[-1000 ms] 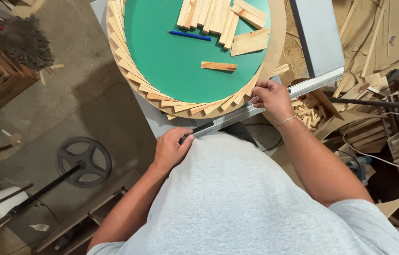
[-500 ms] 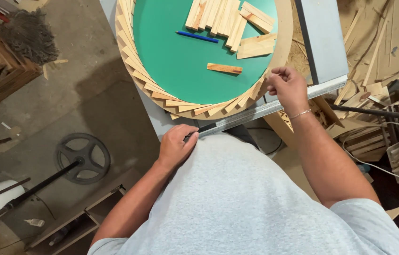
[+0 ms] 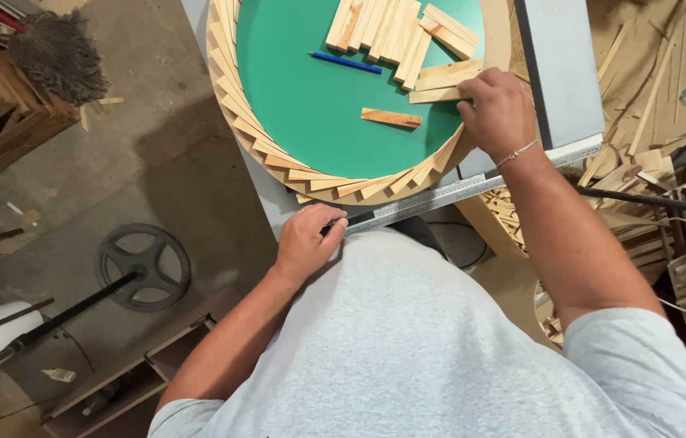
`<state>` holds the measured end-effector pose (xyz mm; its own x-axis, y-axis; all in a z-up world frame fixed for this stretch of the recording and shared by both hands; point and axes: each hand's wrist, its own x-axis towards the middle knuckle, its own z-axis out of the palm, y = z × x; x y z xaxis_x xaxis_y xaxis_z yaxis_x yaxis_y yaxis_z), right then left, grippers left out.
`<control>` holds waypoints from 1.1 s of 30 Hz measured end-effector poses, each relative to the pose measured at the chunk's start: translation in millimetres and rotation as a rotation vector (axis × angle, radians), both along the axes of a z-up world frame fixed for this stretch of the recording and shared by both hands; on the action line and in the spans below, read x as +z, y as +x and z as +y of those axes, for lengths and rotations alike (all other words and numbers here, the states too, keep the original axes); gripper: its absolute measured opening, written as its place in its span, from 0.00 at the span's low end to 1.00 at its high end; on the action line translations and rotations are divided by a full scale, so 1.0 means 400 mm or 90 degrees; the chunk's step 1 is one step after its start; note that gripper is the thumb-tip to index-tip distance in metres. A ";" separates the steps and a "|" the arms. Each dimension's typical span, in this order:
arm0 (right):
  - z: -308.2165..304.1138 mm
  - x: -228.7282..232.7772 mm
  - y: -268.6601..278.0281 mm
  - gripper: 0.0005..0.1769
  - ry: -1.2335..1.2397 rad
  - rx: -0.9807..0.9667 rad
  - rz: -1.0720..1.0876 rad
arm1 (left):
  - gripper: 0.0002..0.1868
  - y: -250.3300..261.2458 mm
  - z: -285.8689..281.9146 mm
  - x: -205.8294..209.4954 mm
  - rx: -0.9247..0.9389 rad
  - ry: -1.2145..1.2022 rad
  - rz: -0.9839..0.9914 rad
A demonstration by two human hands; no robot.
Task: Arrange wooden slats around a circular frame to create a decorative pattern
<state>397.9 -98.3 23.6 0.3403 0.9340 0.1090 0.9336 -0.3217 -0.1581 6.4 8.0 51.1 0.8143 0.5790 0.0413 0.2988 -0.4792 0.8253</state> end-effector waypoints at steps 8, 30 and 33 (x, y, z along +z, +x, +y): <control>0.068 0.027 -0.008 0.12 -0.146 0.140 -0.102 | 0.06 -0.013 -0.003 -0.016 0.000 0.003 0.024; -0.120 -0.015 -0.093 0.10 -0.054 -0.527 0.551 | 0.04 -0.008 0.025 -0.050 0.023 -0.023 -0.017; -0.106 0.015 -0.124 0.13 0.014 -0.555 0.652 | 0.05 -0.008 0.027 -0.043 0.023 -0.025 -0.017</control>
<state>348.2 -140.8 29.6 0.7552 0.3746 -0.5380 -0.1131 -0.7339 -0.6698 3.2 18.9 33.8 0.7914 0.6100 0.0393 0.2930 -0.4350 0.8514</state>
